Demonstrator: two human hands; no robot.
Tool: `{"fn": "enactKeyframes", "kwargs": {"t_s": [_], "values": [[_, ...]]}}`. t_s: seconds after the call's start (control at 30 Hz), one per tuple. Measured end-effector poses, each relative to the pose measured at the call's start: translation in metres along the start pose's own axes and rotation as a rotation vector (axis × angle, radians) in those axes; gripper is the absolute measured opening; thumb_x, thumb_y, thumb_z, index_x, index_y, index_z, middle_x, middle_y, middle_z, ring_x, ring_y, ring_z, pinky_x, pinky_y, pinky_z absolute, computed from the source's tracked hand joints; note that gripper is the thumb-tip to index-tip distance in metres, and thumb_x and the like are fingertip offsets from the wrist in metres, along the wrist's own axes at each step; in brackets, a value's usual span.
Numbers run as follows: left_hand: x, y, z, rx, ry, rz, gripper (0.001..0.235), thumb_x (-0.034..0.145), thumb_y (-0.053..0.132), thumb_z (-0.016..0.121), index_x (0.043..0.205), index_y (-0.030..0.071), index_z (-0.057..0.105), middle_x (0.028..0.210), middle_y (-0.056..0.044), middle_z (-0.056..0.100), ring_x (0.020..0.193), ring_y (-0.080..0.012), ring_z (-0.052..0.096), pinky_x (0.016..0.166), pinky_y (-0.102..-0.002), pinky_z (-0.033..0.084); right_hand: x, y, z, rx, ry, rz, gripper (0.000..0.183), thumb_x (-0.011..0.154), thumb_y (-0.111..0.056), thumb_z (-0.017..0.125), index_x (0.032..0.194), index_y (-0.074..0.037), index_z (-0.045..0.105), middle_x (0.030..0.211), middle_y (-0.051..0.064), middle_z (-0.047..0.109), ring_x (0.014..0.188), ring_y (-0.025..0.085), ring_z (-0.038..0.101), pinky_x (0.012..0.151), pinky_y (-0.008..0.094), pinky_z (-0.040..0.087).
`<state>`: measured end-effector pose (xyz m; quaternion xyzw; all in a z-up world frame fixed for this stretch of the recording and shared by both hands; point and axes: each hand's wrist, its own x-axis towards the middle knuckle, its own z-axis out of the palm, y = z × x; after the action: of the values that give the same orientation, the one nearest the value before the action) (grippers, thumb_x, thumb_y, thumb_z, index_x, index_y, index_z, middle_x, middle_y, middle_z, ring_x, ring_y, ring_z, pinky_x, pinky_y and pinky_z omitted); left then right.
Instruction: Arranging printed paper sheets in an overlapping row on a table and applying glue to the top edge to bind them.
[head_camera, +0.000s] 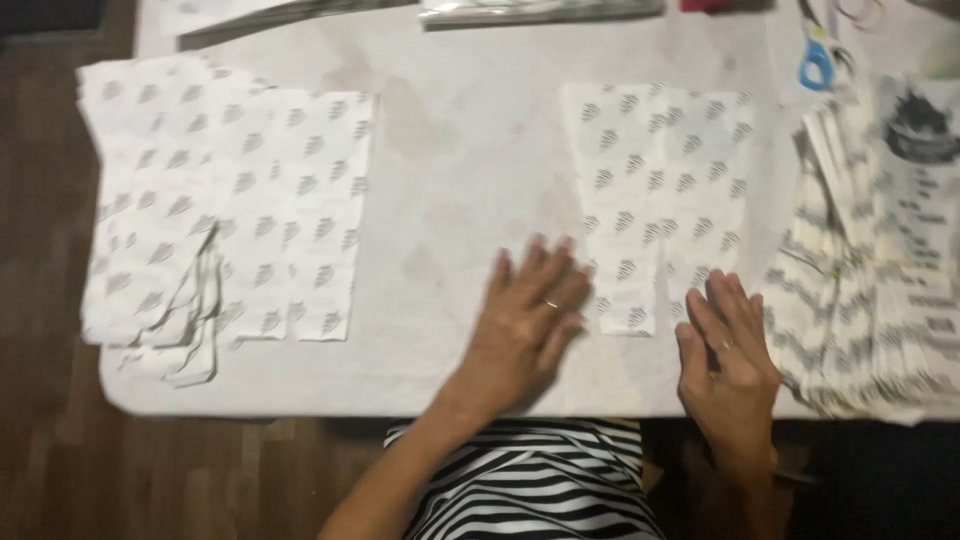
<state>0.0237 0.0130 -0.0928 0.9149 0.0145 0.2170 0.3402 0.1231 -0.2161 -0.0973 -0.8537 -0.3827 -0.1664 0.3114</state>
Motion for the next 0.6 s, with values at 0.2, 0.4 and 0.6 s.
{"fn": "enactKeyframes", "kwargs": {"t_s": [0.2,0.4,0.6], "values": [[-0.032,-0.071,-0.118,0.563,0.031,-0.356,0.062,0.086,-0.01,0.045,0.147,0.002,0.045,0.16,-0.022,0.037,0.152,-0.046,0.022,0.12,-0.067,0.013,0.007,-0.02,0.013,0.12,-0.095,-0.049,0.043,0.099,-0.015,0.069,0.141,-0.008,0.06,0.152,0.023,0.054,0.148,0.044,0.048,0.126,0.072,0.03],[-0.042,-0.078,-0.091,0.648,-0.079,-0.387,0.091,0.067,-0.015,0.045,0.156,-0.007,0.027,0.163,-0.028,0.028,0.152,-0.0444,0.021,0.122,-0.064,0.012,0.016,-0.029,0.025,0.137,-0.089,-0.065,0.043,0.098,-0.009,0.071,0.14,-0.007,0.061,0.151,0.023,0.055,0.147,0.044,0.049,0.128,0.072,0.026],[0.002,-0.028,0.02,0.557,0.016,-0.296,0.078,0.076,-0.015,0.043,0.153,-0.011,0.027,0.161,-0.032,0.027,0.151,-0.048,0.026,0.126,-0.055,0.023,0.013,-0.03,0.033,0.092,-0.158,-0.088,0.041,0.097,-0.01,0.071,0.138,-0.01,0.063,0.147,0.016,0.059,0.147,0.039,0.049,0.127,0.072,0.022]]}}
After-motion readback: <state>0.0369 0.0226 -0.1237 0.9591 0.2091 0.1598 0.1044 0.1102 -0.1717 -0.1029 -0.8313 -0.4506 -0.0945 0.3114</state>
